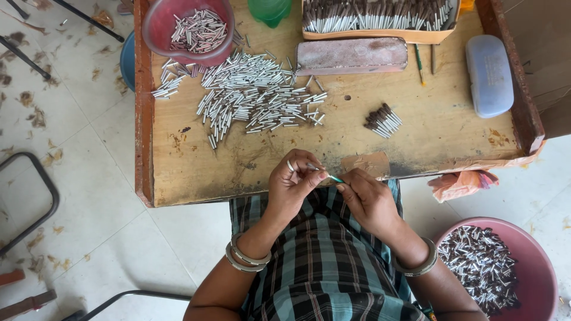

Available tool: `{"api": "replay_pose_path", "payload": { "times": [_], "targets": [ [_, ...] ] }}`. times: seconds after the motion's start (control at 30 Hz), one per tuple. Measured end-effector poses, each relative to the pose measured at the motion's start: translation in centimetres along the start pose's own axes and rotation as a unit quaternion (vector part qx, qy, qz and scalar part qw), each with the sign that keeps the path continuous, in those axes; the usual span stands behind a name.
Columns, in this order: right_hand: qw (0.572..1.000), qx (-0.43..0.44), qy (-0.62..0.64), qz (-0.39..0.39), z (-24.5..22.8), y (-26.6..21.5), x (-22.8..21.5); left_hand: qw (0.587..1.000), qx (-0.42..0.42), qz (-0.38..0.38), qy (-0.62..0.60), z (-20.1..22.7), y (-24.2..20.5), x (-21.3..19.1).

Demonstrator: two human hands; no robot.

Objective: Assembling small metal components by sliding metal tubes onto thin rods.

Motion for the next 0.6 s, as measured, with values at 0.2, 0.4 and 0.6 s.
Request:
{"api": "replay_pose_path", "payload": {
  "times": [0.2,0.4,0.6],
  "targets": [
    [0.988,0.128,0.035,-0.084,1.1,0.2,-0.6,0.998,0.049,0.01,0.038,0.2,-0.3,-0.5],
    [0.972,-0.028,0.232,-0.025,2.7,-2.0,0.8,0.987,-0.112,-0.117,-0.015,0.3,-1.1,1.8],
    [0.987,-0.049,0.151,-0.034,-0.1,0.7,0.0,0.947,0.035,-0.108,0.3,1.1,0.2,1.0]
  ]
}}
Point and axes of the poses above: each hand's wrist, its own y-axis towards the middle knuckle, its own x-axis out of the palm, z = x × y, the point moved 6 cm from there along y, towards the middle knuckle, and after that the axes turned 2 degrees about z, right-handed, at the moved point
